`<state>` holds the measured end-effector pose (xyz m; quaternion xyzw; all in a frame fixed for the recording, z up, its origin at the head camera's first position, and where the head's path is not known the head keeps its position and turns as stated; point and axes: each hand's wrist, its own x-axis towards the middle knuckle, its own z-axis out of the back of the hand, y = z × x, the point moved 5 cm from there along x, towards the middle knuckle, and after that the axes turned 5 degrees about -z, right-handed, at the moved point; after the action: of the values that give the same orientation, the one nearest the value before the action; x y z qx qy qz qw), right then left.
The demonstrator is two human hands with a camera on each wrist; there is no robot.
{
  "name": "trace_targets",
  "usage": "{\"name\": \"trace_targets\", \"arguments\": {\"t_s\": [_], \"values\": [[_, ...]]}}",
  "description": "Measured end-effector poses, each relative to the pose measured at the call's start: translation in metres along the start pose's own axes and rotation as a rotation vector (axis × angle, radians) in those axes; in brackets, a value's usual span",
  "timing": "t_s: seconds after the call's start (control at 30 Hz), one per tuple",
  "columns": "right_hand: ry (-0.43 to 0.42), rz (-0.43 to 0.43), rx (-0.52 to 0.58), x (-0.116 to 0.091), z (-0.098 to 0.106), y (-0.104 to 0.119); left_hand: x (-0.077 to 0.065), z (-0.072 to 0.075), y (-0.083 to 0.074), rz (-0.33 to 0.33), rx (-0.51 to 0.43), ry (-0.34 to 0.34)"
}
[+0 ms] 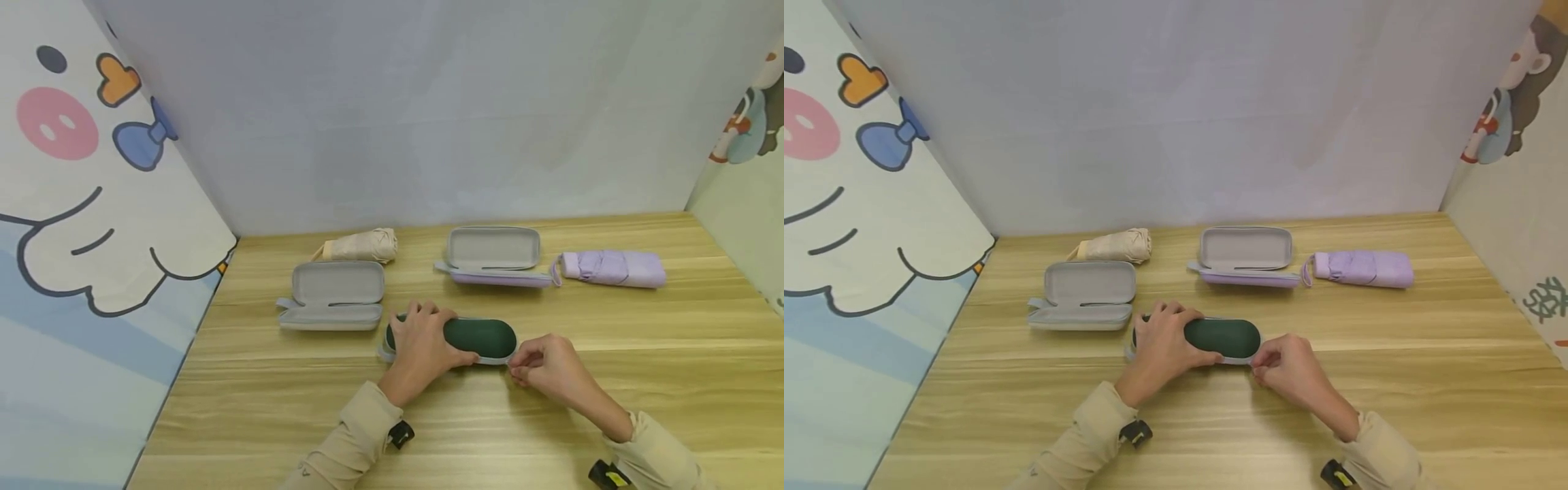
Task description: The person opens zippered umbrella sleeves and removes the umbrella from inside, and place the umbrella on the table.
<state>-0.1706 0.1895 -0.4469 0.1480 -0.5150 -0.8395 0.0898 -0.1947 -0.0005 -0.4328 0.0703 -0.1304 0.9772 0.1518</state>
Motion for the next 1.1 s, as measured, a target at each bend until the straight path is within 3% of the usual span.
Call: {"name": "trace_targets", "arguments": {"t_s": [0.17, 0.33, 0.57, 0.73, 0.87, 1.1], "values": [[-0.054, -0.035, -0.012, 0.0, 0.003, 0.0, 0.0, 0.001, 0.002, 0.003, -0.037, 0.008], [-0.144, -0.057, -0.037, 0.0, 0.007, 0.001, 0.0, 0.001, 0.014, -0.038, -0.166, 0.057], [-0.182, -0.061, -0.039, 0.001, 0.009, 0.001, -0.004, 0.006, 0.044, -0.092, -0.42, 0.218], [-0.177, -0.069, -0.036, 0.0, 0.01, 0.001, -0.009, 0.009, 0.058, -0.093, -0.48, 0.311], [-0.165, -0.074, -0.034, 0.0, 0.01, 0.001, -0.012, 0.009, 0.065, -0.066, -0.497, 0.32], [-0.147, -0.066, -0.034, 0.0, 0.01, -0.002, -0.013, 0.007, 0.072, -0.03, -0.518, 0.272]]}}
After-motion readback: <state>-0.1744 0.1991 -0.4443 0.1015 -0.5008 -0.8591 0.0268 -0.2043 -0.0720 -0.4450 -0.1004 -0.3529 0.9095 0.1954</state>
